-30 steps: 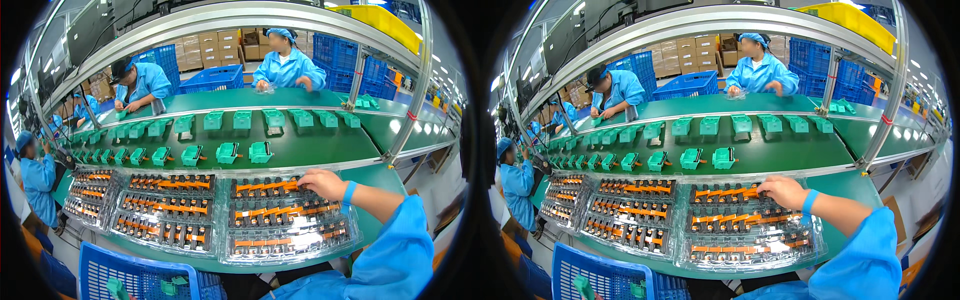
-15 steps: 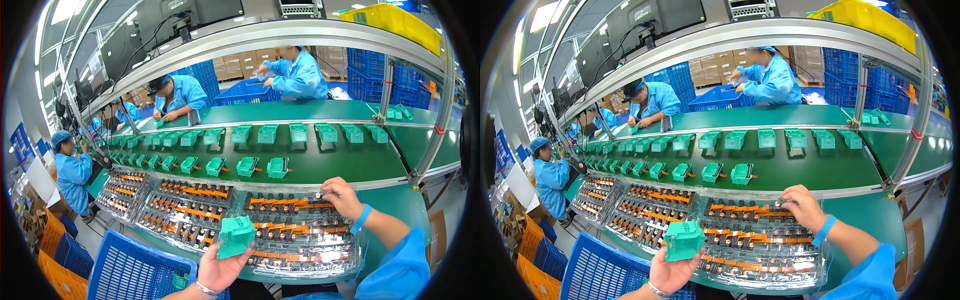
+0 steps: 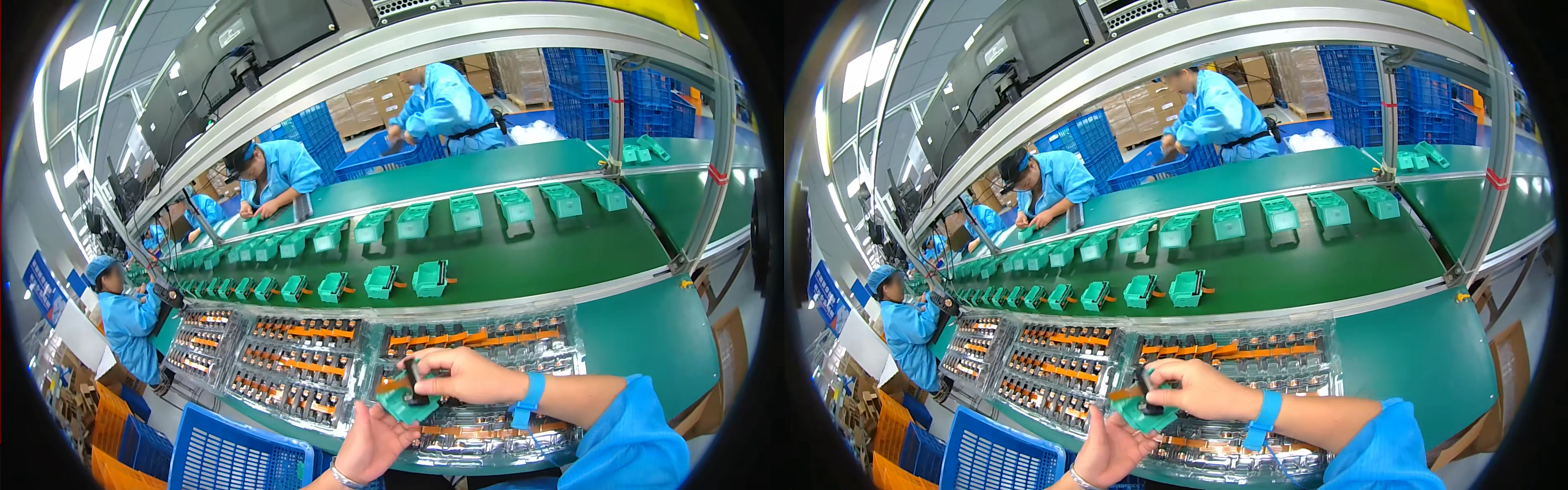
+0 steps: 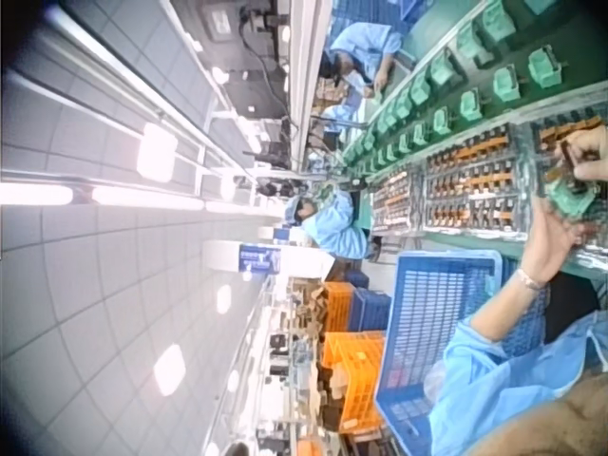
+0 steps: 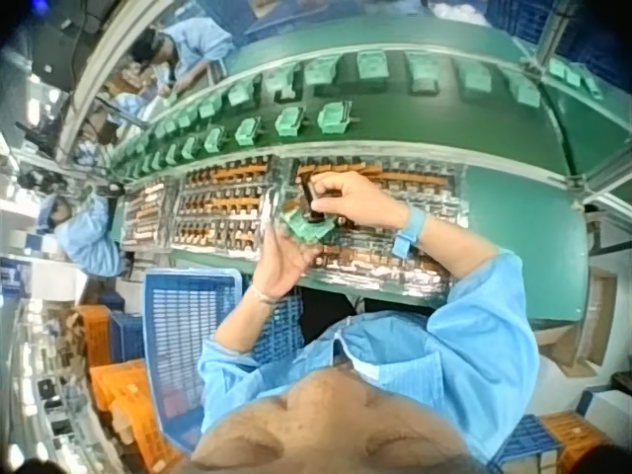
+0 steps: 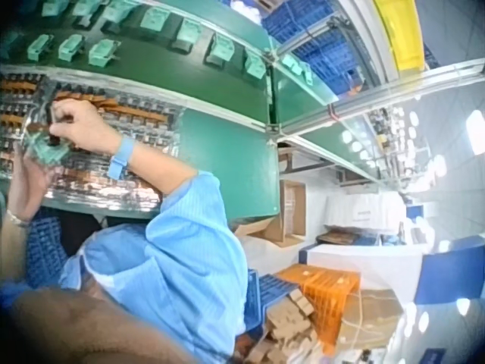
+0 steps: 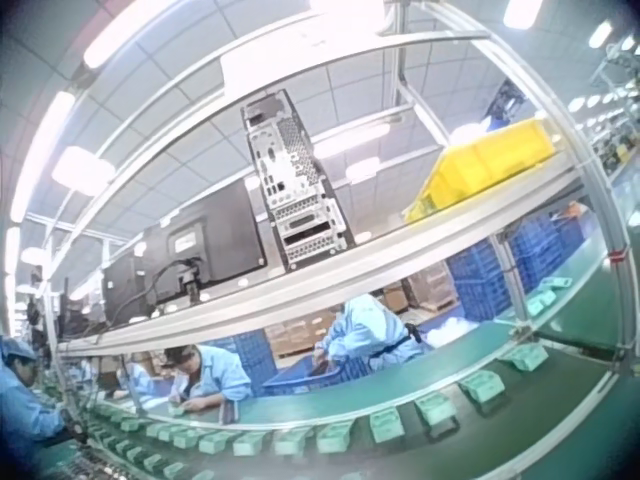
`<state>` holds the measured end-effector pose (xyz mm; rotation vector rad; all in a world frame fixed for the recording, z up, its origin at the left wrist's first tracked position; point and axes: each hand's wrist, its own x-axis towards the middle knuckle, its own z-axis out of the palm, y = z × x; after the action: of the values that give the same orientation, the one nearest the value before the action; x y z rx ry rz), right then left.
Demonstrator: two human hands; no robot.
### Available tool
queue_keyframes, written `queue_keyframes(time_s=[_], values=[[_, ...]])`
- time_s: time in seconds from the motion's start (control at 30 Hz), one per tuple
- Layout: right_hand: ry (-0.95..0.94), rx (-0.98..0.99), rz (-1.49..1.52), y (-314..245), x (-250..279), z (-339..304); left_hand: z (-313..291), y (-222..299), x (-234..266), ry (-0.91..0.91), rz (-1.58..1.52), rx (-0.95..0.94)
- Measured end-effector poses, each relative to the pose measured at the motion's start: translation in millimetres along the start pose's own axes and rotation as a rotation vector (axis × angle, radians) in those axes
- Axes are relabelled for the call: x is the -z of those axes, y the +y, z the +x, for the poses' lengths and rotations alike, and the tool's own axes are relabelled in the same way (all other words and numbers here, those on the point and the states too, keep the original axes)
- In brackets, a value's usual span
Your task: The person assembles electronic components by hand, placing small black pieces into green plastic housings and moving the assembled units between component trays.
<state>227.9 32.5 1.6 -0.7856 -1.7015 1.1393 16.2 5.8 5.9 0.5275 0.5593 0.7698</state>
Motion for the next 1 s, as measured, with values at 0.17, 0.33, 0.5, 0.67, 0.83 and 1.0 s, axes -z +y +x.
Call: queue_keyframes(time_s=[0.17,0.33,0.5,0.67,0.83,1.0], values=[[0.259,-0.444,0.888,13.2,-18.7,-1.4,9.2,-10.3,15.9,0.16,0.406,-0.33],[0.239,-0.506,0.649,9.7,-34.8,-4.3,13.6,-12.4,22.0,0.197,0.315,-0.336],[0.41,-0.131,0.404,10.4,-13.1,-4.8,20.0,0.6,30.7,0.211,0.221,-0.331],[0.317,-0.226,0.387,-17.2,10.6,-7.2,19.5,6.4,30.0,0.284,0.289,-0.328],[0.244,-0.138,0.006,-22.8,8.9,-10.5,19.7,6.8,26.8,0.292,0.34,-0.265],[0.237,-0.113,-0.17,-20.2,4.2,-10.1,19.2,3.1,23.6,0.304,0.401,-0.254]])
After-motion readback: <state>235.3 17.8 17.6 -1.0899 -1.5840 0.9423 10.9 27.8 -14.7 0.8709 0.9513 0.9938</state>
